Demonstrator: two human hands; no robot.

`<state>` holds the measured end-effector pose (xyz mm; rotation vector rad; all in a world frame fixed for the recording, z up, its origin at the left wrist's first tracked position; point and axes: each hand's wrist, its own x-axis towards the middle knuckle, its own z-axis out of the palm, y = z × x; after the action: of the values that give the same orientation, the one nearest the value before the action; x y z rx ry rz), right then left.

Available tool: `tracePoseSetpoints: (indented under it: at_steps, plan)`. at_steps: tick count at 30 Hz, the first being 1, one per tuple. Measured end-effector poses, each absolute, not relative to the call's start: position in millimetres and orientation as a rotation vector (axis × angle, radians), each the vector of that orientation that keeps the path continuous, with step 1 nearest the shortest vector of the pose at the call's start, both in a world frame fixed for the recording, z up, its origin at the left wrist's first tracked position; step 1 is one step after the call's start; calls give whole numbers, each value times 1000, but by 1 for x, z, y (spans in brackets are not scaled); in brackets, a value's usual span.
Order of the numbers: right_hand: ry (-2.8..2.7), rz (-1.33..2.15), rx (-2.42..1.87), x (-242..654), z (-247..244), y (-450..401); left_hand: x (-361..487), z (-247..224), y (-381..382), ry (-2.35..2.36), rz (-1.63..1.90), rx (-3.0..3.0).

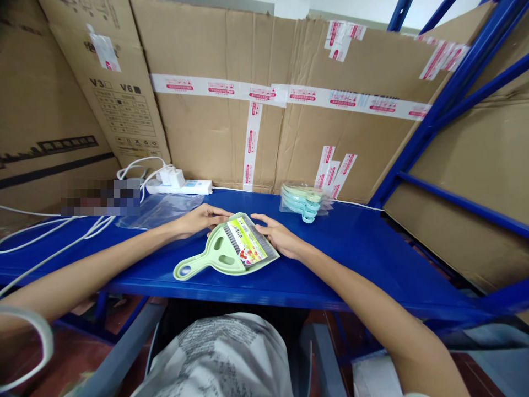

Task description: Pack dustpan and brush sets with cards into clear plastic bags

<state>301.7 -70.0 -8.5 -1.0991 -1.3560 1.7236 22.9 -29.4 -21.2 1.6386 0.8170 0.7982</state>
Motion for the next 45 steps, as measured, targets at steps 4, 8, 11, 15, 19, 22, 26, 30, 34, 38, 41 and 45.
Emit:
tracePoseSetpoints:
  at_steps: [4, 8, 11, 15, 19, 22, 26, 30, 34, 38, 41, 45]
  plan:
    - [-1341, 1696, -1111, 306, -6, -64, 22, -21, -26, 822, 829, 1599]
    - [-1370, 1659, -1106, 325, 5, -48, 18, -18, -21, 848, 872, 1503]
    - [-1419, 1685, -1110, 334, 10, -41, 16, -16, -20, 871, 879, 1462]
    - [-1462, 1772, -1030, 327, 5, -48, 18, -16, -25, 850, 811, 1484]
    - [-1503, 1813, -968, 318, -2, -57, 22, -18, -28, 812, 778, 1538]
    - [-1484, 1784, -978, 320, -3, -57, 20, -18, -25, 803, 817, 1547]
    - [-1596, 1711, -943, 323, -3, -54, 18, -17, -21, 803, 837, 1531]
    - [-1775, 1709, -891, 322, -5, -53, 19, -15, -25, 818, 812, 1530]
    - [-1806, 1701, -886, 322, -6, -52, 20, -13, -29, 822, 818, 1513]
    - [-1823, 1693, -872, 323, -3, -54, 20, -12, -29, 825, 817, 1510]
    - [-1820, 1703, -849, 323, -1, -55, 19, -13, -28, 817, 821, 1511]
    - [-1761, 1725, -860, 323, 1, -56, 18, -13, -28, 825, 822, 1509]
